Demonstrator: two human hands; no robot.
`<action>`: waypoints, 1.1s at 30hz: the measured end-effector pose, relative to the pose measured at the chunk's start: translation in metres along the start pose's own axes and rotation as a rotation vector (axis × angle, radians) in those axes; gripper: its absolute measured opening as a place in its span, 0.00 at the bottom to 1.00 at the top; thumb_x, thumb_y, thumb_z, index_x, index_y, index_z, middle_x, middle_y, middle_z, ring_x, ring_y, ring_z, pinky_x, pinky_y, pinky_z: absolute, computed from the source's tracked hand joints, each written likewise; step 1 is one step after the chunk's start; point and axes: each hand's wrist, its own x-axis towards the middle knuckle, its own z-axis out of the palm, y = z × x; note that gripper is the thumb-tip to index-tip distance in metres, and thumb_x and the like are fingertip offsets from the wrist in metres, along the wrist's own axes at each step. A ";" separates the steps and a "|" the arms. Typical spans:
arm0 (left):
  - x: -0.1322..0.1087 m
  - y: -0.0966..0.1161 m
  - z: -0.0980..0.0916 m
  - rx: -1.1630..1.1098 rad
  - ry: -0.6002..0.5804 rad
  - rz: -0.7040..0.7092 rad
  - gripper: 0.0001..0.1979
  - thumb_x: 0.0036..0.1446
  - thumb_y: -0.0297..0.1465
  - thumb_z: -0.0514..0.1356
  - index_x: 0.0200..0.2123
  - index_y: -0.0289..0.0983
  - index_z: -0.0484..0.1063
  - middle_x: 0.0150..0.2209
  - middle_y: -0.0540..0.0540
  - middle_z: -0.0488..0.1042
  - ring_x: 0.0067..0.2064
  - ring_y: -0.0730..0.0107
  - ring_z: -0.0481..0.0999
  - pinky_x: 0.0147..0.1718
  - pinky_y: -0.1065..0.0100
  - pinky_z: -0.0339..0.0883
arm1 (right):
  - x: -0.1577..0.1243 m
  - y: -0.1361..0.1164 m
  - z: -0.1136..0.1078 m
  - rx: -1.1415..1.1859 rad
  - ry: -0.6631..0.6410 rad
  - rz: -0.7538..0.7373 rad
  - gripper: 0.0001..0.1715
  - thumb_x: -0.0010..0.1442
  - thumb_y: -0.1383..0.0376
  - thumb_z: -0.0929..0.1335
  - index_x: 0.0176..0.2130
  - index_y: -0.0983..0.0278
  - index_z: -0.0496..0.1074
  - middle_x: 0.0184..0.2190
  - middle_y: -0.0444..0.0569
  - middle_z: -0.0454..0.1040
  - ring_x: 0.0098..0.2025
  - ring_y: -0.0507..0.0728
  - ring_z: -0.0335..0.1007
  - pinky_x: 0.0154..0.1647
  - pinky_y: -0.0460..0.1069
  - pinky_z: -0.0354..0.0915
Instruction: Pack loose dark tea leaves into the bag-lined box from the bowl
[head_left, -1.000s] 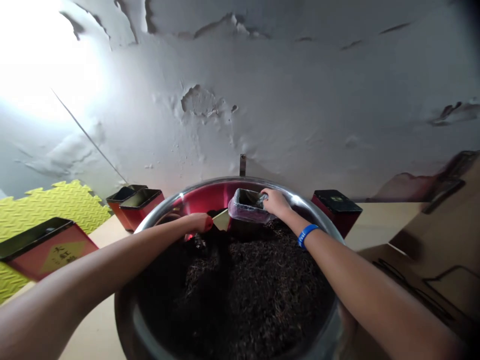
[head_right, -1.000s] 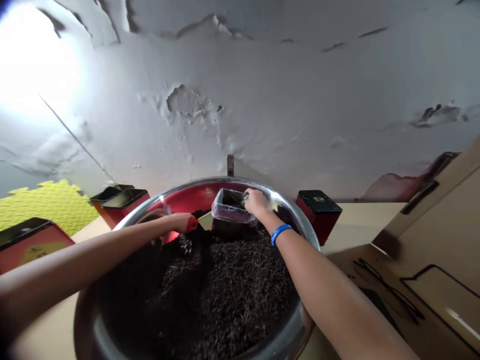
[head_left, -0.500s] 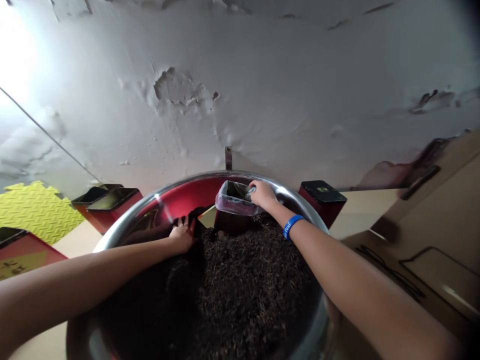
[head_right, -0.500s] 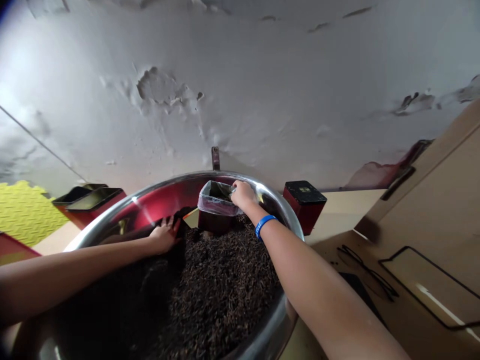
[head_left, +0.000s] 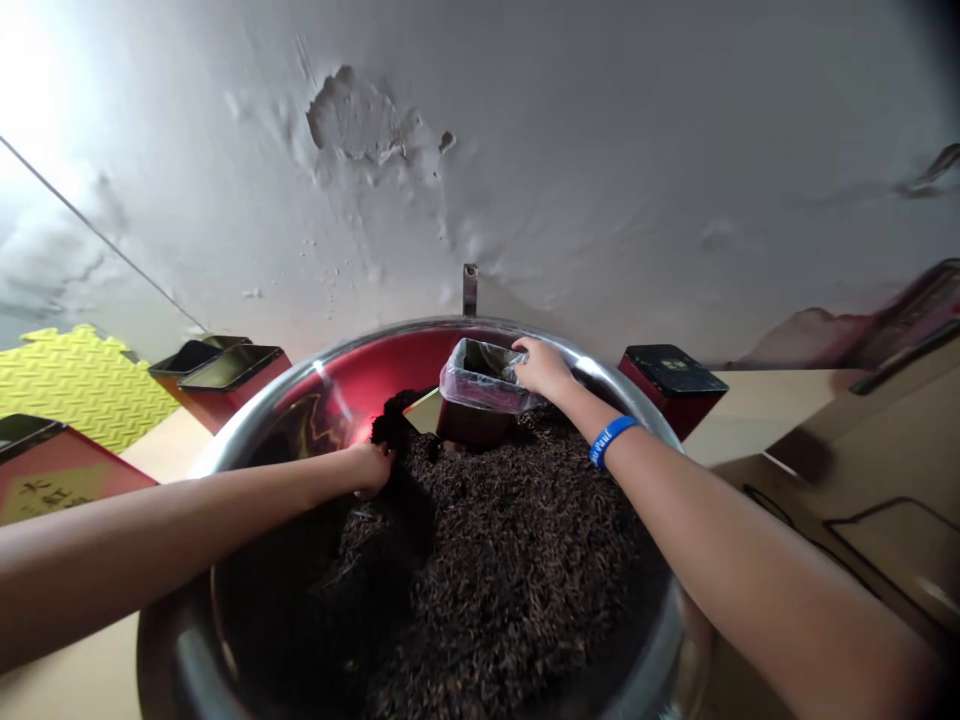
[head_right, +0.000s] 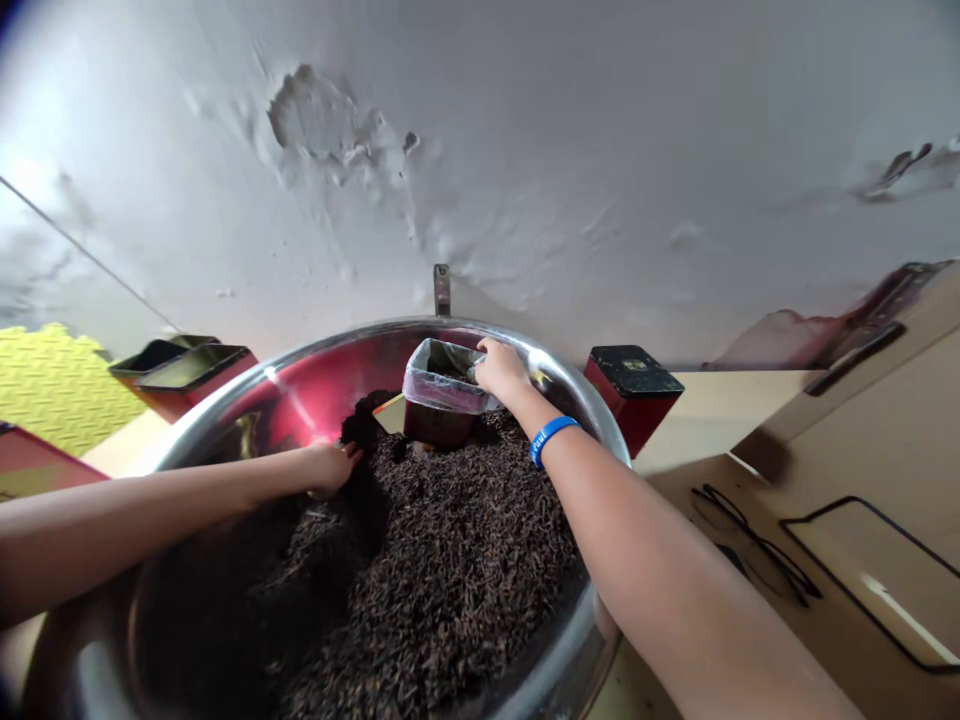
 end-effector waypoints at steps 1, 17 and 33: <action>-0.003 0.001 -0.003 0.046 -0.050 -0.001 0.47 0.19 0.12 0.62 0.52 0.23 0.60 0.54 0.21 0.54 0.50 0.37 0.61 0.45 0.51 0.59 | 0.000 0.000 0.000 -0.001 -0.002 0.002 0.23 0.46 0.72 0.63 0.44 0.64 0.69 0.39 0.53 0.72 0.40 0.59 0.67 0.41 0.51 0.62; 0.019 -0.016 -0.009 0.036 0.187 0.607 0.24 0.56 0.25 0.46 0.57 0.39 0.54 0.59 0.47 0.50 0.61 0.70 0.45 0.57 0.69 0.40 | -0.007 -0.012 -0.005 -0.024 -0.087 0.016 0.21 0.48 0.70 0.63 0.43 0.60 0.68 0.39 0.50 0.72 0.39 0.57 0.67 0.38 0.48 0.61; 0.005 0.005 -0.009 0.145 0.319 0.981 0.20 0.46 0.22 0.51 0.44 0.25 0.69 0.51 0.33 0.64 0.58 0.58 0.53 0.56 0.60 0.48 | -0.010 -0.016 -0.005 0.036 -0.122 0.007 0.22 0.48 0.72 0.61 0.45 0.62 0.67 0.40 0.51 0.71 0.38 0.55 0.67 0.38 0.46 0.60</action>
